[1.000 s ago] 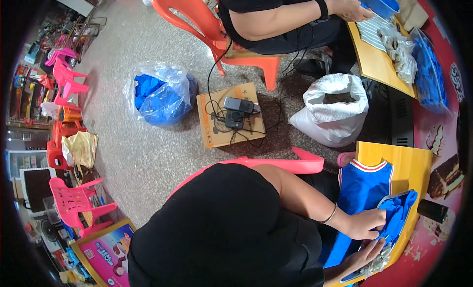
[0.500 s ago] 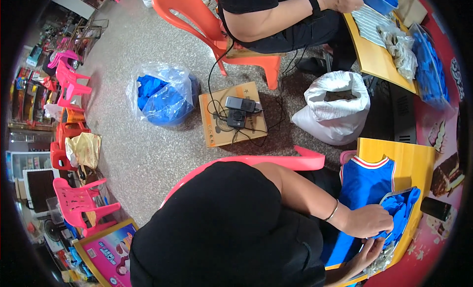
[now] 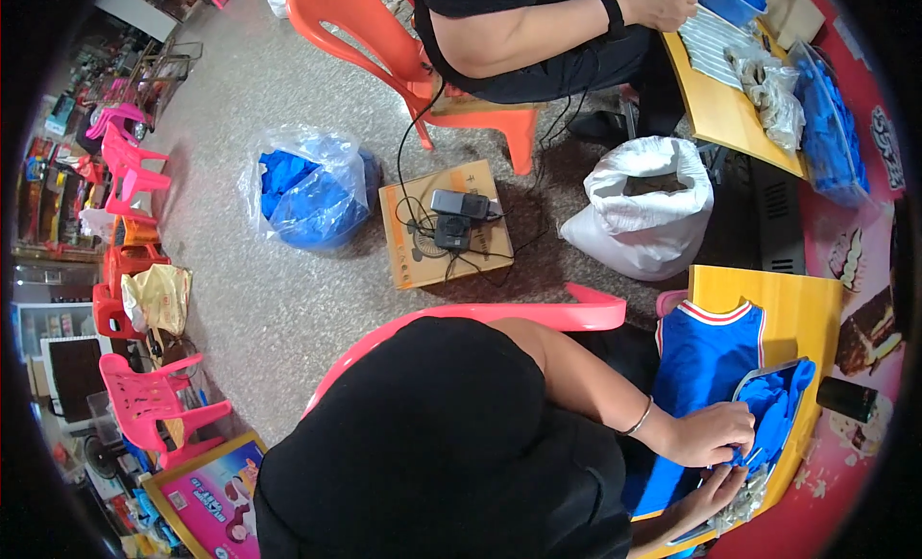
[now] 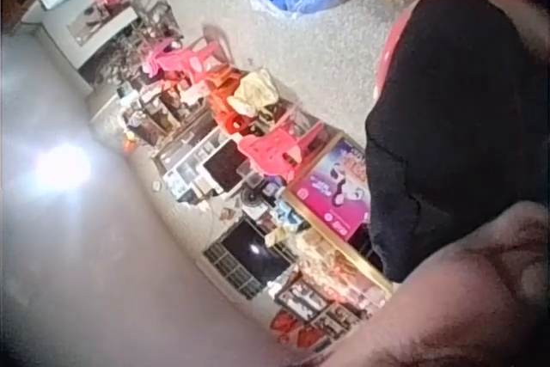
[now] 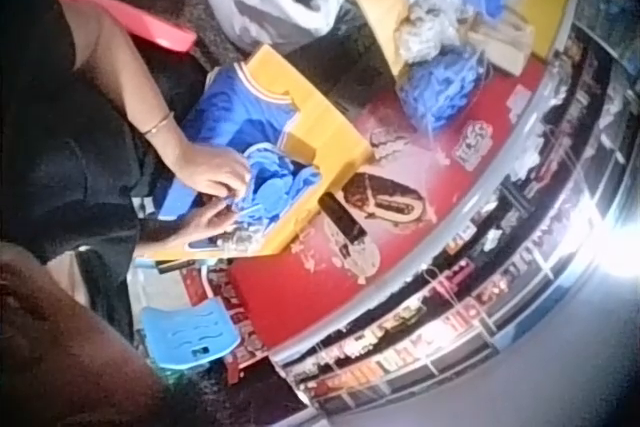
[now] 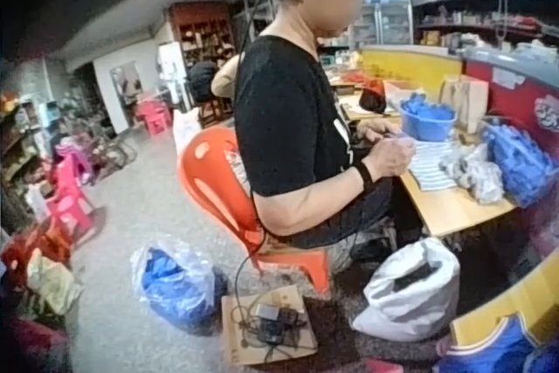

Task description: The recorder is stuffing small blue fabric pouches with weighted bags and using a wooden stick to tuck the material in.

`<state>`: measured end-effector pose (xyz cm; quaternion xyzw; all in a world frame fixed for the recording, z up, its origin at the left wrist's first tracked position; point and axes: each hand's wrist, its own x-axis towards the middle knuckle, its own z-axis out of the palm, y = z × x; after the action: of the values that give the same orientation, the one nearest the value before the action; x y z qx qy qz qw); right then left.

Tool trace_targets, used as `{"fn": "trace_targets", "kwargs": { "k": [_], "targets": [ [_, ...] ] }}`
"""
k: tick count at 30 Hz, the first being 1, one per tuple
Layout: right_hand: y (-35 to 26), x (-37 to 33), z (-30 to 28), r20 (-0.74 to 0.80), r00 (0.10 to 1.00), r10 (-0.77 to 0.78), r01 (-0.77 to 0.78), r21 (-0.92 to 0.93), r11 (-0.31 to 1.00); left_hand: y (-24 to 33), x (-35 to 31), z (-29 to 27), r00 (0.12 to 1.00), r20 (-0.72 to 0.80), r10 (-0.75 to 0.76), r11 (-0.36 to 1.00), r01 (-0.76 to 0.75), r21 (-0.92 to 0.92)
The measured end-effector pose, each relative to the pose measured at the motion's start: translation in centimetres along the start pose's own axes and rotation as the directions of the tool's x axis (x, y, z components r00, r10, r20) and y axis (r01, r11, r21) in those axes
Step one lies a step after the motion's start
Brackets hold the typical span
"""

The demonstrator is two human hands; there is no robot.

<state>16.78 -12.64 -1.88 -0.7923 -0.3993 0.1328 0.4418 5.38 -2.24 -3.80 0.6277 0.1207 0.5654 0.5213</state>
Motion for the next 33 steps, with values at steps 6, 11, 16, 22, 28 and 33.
{"fn": "trace_targets", "kwargs": {
  "k": [6, 11, 16, 22, 28, 33],
  "targets": [
    [-1.3, 0.1, -1.1, -0.071, 0.98, -0.185, 0.151, -0.342, 0.928, -1.7, -1.0, 1.7, 0.978, 0.195, -0.078, 0.992, 0.095, -0.08],
    [-0.7, 0.1, -1.3, 0.016, 0.98, -0.199, 0.193, -0.345, 0.919, -2.2, -0.5, 1.0, 0.897, 0.408, -0.172, 0.948, 0.264, -0.18],
    [-0.1, -0.3, -1.7, 0.18, 0.984, 0.009, 0.001, -0.055, 0.998, -1.6, -1.0, 0.6, 0.971, 0.197, -0.133, 0.948, 0.183, -0.259],
    [-1.7, -0.8, -0.8, 0.049, 0.998, -0.046, 0.044, 0.029, 0.999, 0.0, 0.5, -0.8, 0.805, 0.505, -0.311, 0.802, 0.508, -0.315],
    [-2.0, -1.7, 0.0, -0.057, 0.993, -0.101, 0.101, 0.008, 0.995, -0.8, 0.8, -1.2, 0.633, 0.696, -0.338, 0.578, 0.724, -0.377],
    [-1.8, -2.0, -0.9, -0.085, 0.996, -0.014, 0.022, 0.096, 0.995, 0.3, -0.3, -0.2, 0.672, 0.667, -0.323, 0.734, 0.623, -0.272]
  ]
}}
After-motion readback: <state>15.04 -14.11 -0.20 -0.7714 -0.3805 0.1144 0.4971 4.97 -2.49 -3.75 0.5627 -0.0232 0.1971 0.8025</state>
